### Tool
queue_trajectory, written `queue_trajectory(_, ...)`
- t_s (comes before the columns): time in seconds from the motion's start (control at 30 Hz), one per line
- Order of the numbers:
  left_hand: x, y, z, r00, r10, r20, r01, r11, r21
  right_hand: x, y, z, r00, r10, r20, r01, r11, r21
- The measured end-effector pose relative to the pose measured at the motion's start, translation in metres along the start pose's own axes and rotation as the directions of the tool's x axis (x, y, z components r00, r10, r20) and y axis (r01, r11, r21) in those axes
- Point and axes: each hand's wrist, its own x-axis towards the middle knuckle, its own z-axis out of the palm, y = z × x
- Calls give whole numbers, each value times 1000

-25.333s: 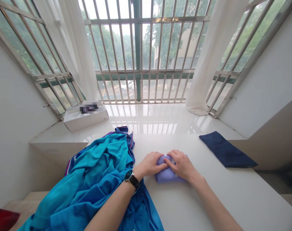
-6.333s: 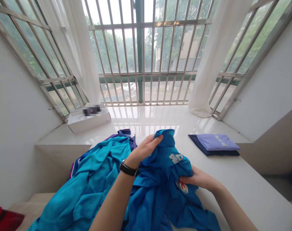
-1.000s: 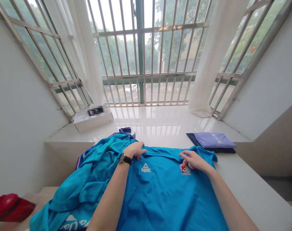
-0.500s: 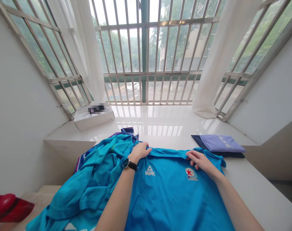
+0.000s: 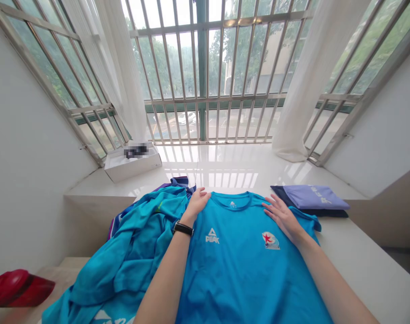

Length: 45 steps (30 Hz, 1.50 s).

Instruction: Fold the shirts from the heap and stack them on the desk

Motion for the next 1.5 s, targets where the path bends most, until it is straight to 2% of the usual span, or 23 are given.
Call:
queue_trajectory(0.07, -2, 0, 2, 997, 75, -18, -72, 991, 113, -2, 1, 4, 995, -100, 1, 99, 982, -163)
queue_trajectory(0.1, -3, 1, 3, 992, 129, -14, -124, 974, 189, -5, 1, 6, 986, -164, 15, 162, 947, -278)
queue_trajectory(0.2, -12, 8, 12, 959, 255, 119, -282, 864, 416, -13, 1, 13, 933, -322, 161, 351, 716, -603)
queue_trajectory(0.3, -23, 11, 29, 915, 263, 305, -399, 692, 601, -17, 5, 17, 893, -323, 312, 443, 516, -733)
queue_trajectory(0.33, -26, 10, 36, 908, 252, 335, -417, 634, 652, -17, 8, 17, 893, -305, 330, 444, 474, -761)
queue_trajectory(0.4, -30, 3, 49, 916, 235, 324, -400, 586, 705, -15, 14, 15, 909, -263, 324, 408, 399, -821)
queue_trajectory(0.5, -30, -11, 61, 932, 235, 274, -361, 605, 710, -12, 23, 11, 946, -205, 251, 306, 312, -899)
queue_trajectory(0.67, -27, -20, 61, 942, 262, 210, -330, 613, 718, -12, 24, 12, 969, -148, 199, 229, 231, -946)
queue_trajectory(0.77, -25, -18, 59, 945, 257, 202, -320, 606, 728, -13, 18, 14, 967, -147, 208, 238, 236, -942)
queue_trajectory(0.93, -25, -19, 60, 949, 263, 173, -299, 581, 757, -14, 14, 11, 945, -215, 248, 301, 267, -915)
queue_trajectory(1.07, -28, -21, 61, 960, 245, 136, -256, 572, 779, -16, 18, 14, 969, -158, 192, 229, 261, -938)
queue_trajectory(1.13, -28, -21, 61, 963, 228, 141, -250, 575, 779, -17, 15, 16, 972, -140, 187, 221, 296, -929)
queue_trajectory(1.2, -27, -21, 60, 964, 220, 149, -253, 583, 772, -17, 5, 12, 964, -175, 200, 253, 376, -891)
queue_trajectory(1.27, -27, -21, 59, 963, 219, 157, -259, 595, 761, -16, -12, -1, 950, -280, 140, 265, 483, -835)
queue_trajectory(1.37, -26, -21, 59, 959, 221, 176, -276, 601, 750, -19, -36, -42, 903, -405, -145, 161, 631, -759)
queue_trajectory(1.43, -26, -21, 60, 958, 220, 182, -280, 602, 747, -23, -42, -75, 887, -375, -271, 57, 669, -741)
queue_trajectory(1.5, -26, -20, 60, 959, 216, 182, -277, 604, 747, -28, -38, -104, 917, -277, -287, -18, 691, -723)
